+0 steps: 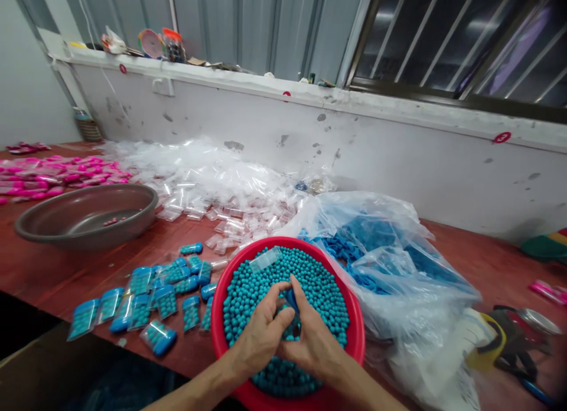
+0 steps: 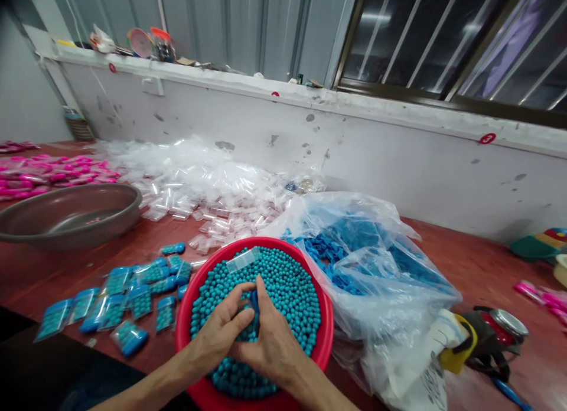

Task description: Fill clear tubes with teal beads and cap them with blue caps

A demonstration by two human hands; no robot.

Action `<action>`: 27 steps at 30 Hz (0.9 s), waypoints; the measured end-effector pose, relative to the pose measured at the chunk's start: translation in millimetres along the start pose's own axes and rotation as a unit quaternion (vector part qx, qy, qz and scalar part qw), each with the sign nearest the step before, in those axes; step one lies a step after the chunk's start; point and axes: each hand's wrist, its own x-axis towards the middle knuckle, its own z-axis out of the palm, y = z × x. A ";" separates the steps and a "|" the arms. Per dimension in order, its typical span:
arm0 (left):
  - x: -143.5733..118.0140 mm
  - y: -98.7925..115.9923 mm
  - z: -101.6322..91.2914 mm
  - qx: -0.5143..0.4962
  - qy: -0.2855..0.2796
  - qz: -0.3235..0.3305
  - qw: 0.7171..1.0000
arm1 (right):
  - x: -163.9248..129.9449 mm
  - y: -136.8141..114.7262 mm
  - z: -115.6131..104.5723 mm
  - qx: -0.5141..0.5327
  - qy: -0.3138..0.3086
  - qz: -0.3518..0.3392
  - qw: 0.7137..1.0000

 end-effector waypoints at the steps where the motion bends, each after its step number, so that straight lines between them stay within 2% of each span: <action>1: 1.9 -0.9 0.1 -0.012 0.003 -0.014 1.000 | 0.9 -0.8 -4.5 0.011 -0.010 0.000 1.000; 4: 6.6 -8.3 -1.1 -0.046 -0.006 -0.077 0.996 | 4.3 -2.8 -19.7 0.024 -0.048 0.029 0.998; 6: 7.5 -14.3 -2.5 -0.056 -0.021 -0.089 0.994 | 6.3 -2.5 -26.1 0.051 -0.063 0.047 0.996; 10: 6.2 -20.9 -4.8 -0.035 -0.031 -0.069 0.997 | 9.5 4.0 -25.7 0.117 -0.013 0.046 0.992; 14: 6.0 -19.8 -5.9 -0.023 -0.025 -0.098 0.995 | 11.8 9.6 -24.2 0.167 0.024 0.042 0.985; 18: 6.4 -18.8 -7.1 -0.040 -0.024 -0.089 0.995 | 11.8 9.1 -25.7 0.164 0.017 0.011 0.986; 24: 5.0 -24.0 -6.5 -0.020 -0.033 -0.072 0.997 | 9.7 14.2 -16.4 0.163 0.057 0.058 0.983; 27: 4.6 -27.8 -5.6 -0.027 -0.030 -0.068 0.997 | 9.8 14.2 -14.6 0.119 0.065 0.045 0.990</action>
